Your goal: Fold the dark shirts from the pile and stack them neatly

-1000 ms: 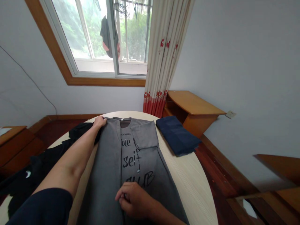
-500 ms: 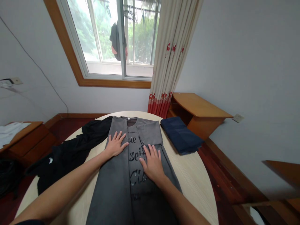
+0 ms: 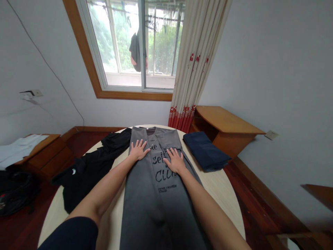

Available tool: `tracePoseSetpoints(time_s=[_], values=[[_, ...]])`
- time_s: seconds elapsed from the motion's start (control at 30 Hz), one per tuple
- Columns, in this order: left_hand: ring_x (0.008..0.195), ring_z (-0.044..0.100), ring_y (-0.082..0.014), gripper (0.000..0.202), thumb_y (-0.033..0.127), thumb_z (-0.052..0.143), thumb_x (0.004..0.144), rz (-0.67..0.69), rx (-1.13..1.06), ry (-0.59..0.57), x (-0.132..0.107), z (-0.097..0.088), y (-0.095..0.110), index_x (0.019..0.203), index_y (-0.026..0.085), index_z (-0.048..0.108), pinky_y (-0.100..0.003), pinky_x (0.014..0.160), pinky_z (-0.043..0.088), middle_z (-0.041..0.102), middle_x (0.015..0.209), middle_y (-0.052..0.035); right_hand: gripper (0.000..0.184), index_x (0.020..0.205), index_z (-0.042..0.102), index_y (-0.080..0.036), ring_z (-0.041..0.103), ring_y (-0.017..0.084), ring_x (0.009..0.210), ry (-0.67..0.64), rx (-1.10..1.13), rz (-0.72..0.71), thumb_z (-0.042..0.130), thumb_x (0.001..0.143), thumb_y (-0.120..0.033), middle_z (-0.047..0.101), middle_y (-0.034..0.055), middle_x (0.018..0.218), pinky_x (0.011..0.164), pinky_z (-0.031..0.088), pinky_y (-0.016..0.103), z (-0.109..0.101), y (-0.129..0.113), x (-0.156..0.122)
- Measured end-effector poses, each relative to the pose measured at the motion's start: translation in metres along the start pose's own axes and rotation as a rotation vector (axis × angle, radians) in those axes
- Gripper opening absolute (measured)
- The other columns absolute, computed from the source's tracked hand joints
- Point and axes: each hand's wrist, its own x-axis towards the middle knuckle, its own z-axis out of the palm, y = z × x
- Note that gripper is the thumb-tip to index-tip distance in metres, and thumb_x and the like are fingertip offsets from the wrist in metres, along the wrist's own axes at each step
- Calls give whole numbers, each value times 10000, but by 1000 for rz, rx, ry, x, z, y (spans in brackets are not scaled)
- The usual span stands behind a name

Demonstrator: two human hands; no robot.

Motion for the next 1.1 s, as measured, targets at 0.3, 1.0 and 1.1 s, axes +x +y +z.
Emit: tracePoseSetpoints(time_s=[0.3, 1.0, 1.1], values=[[1398, 392, -301, 564, 566, 488, 945, 461, -219, 26, -172, -21, 41, 1414, 254, 515, -534, 1200, 157, 464, 1519, -105, 379, 1257, 624, -154, 476, 263, 1270, 186, 101, -117, 432, 982, -330, 585, 155, 1330, 1080, 308, 382, -13, -31, -57], [1130, 535, -274, 759, 67, 527, 793, 30, -201, 97, -363, -28, 98, 1514, 176, 315, -393, 955, 442, 548, 1252, -133, 371, 1069, 713, -164, 630, 177, 871, -65, 1341, 49, 630, 738, -308, 725, 40, 967, 831, 486, 297, -17, -113, -147], [1083, 562, -233, 659, -1, 479, 760, 45, -223, 86, -372, -36, 81, 1384, 212, 484, -342, 930, 461, 569, 1174, -96, 453, 1172, 690, -169, 628, 208, 1053, -37, 1208, 16, 675, 740, -305, 700, 81, 1171, 968, 467, 341, -19, -108, -157]])
